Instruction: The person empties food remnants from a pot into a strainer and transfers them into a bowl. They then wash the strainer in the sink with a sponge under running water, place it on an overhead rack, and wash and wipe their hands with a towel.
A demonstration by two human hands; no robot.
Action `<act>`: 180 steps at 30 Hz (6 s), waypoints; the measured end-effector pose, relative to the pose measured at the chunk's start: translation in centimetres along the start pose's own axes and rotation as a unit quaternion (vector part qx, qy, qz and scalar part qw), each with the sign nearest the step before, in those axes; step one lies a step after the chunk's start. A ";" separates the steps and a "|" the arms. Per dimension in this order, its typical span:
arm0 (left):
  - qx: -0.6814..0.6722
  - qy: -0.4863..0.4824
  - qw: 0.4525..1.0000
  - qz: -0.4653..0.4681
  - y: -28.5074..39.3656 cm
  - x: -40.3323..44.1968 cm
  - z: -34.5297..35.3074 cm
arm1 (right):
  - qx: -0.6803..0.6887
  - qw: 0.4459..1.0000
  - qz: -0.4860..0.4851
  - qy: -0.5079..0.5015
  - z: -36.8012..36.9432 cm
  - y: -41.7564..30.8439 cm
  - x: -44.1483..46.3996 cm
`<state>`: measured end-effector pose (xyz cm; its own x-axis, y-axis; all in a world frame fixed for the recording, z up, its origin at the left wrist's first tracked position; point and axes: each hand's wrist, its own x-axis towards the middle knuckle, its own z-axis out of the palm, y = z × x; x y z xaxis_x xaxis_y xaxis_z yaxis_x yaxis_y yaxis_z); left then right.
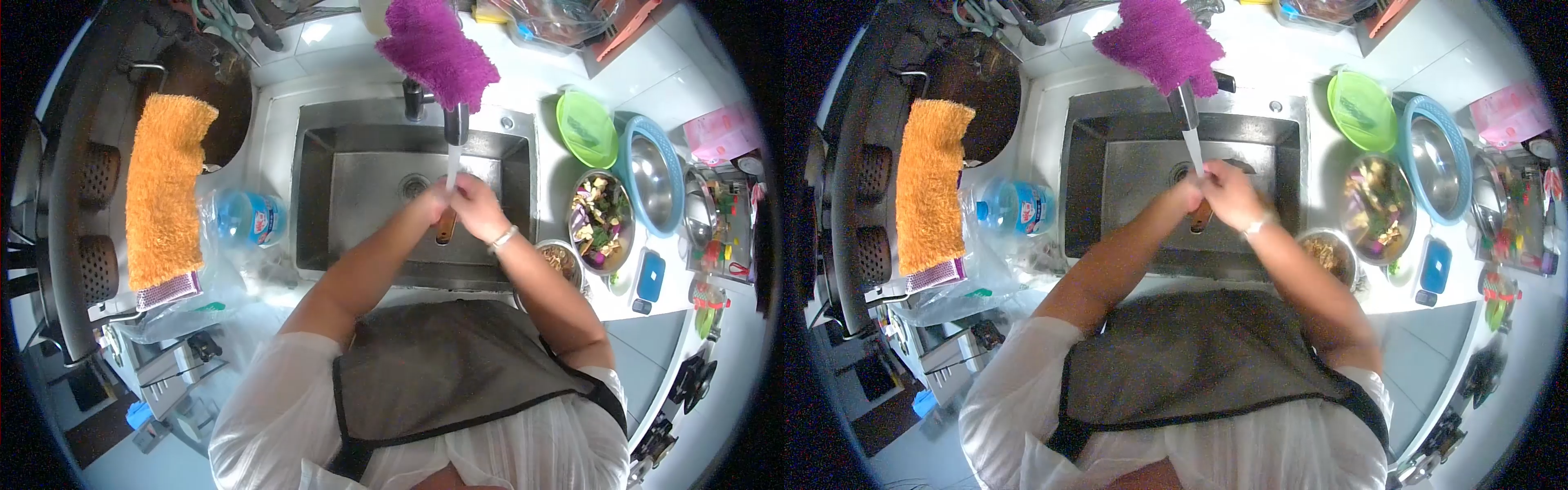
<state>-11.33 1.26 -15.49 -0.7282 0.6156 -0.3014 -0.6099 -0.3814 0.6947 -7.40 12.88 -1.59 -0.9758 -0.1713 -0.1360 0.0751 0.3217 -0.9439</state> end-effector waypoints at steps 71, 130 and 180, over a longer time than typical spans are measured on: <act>0.792 0.224 0.544 -0.164 5.5 -15.8 -15.3 | -0.077 0.972 -0.017 -0.223 5.9 -2.8 -10.0; 0.528 0.134 0.788 0.287 13.4 -39.6 -2.2 | -0.345 0.883 -0.318 -0.023 13.4 -63.0 -4.8; 0.831 -0.252 0.491 0.069 9.3 -13.9 11.4 | -0.174 0.967 -0.187 -0.007 3.3 -11.4 -10.6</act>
<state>-3.32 -2.95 2.64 -0.3012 0.9152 -0.2677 0.8374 0.3882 0.3847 2.79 7.93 9.62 -0.9179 -0.3485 0.1895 -0.3591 0.5273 -0.7701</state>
